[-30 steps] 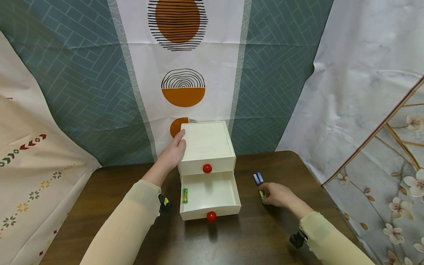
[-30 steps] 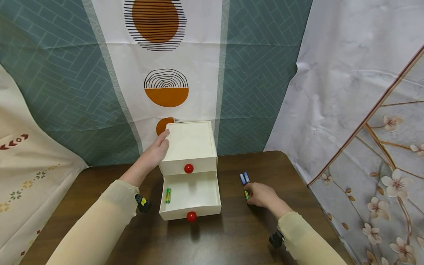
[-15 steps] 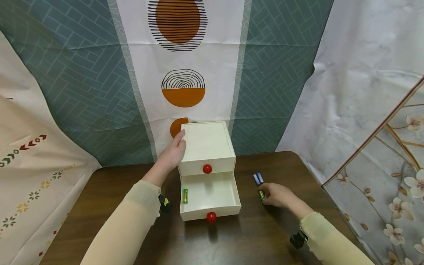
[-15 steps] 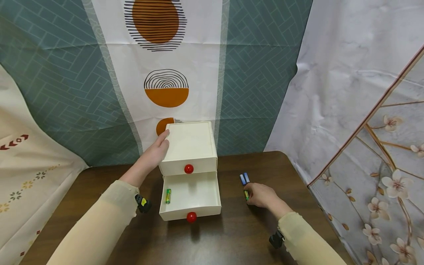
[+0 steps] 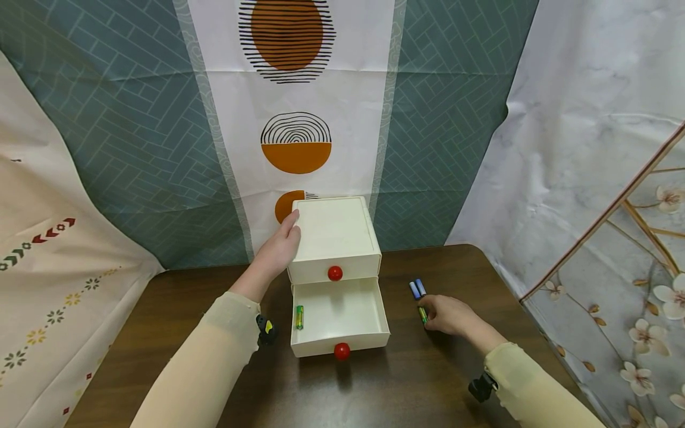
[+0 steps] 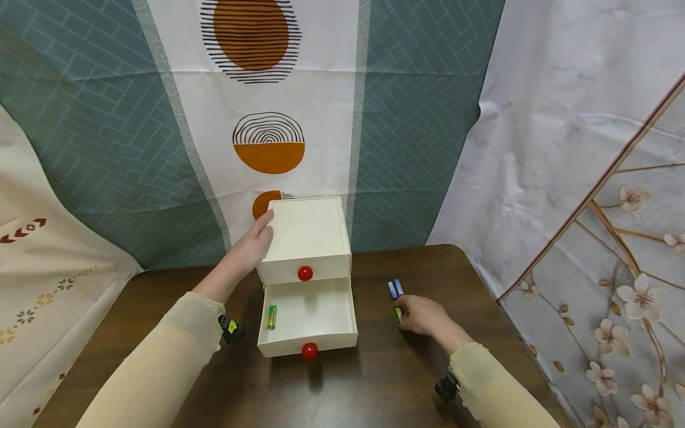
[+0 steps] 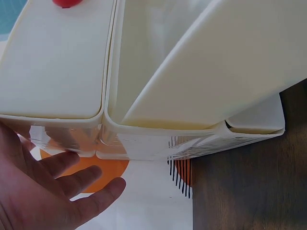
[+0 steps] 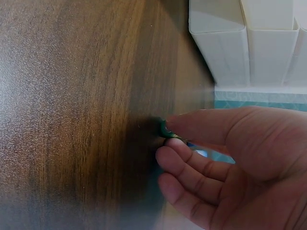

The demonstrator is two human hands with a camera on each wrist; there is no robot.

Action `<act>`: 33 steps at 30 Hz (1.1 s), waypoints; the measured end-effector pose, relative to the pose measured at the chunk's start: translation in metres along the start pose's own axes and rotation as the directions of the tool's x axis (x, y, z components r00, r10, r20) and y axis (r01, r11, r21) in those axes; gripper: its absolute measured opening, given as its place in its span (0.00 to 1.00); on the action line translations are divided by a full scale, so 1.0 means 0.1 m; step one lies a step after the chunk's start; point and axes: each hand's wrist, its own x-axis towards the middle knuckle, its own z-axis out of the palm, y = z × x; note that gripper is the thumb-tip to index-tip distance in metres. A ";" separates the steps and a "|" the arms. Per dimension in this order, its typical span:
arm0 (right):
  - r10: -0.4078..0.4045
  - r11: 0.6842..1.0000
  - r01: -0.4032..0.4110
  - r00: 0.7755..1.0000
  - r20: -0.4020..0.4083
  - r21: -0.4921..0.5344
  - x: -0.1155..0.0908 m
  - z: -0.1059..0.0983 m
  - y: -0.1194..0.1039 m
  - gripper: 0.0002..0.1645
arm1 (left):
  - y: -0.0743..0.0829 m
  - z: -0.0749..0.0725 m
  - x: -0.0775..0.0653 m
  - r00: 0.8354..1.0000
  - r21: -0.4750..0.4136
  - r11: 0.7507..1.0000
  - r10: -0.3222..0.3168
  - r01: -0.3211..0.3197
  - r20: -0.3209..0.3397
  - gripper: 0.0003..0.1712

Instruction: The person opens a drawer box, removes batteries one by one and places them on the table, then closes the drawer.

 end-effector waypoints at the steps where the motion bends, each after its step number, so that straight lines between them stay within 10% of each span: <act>1: -0.009 1.000 0.009 1.000 -0.009 -0.010 0.03 0.05 0.08 0.30 | 0.00 0.00 0.00 1.000 0.001 1.000 -0.001 0.001 0.000 0.39; 16: 0.086 0.996 -0.086 0.996 -0.008 -0.004 -0.12 -0.15 -0.35 0.29 | -0.01 0.00 0.01 1.000 0.012 1.000 -0.009 0.009 0.004 0.39; 25: -0.007 1.000 0.007 1.000 -0.010 -0.022 -0.04 -0.04 -0.04 0.30 | -0.01 0.00 0.01 1.000 0.002 1.000 -0.009 0.009 0.006 0.39; 33: 0.105 0.994 -0.104 0.994 0.014 -0.012 -0.24 -0.29 -0.50 0.31 | 0.00 -0.01 0.01 1.000 0.002 1.000 -0.022 0.022 0.007 0.39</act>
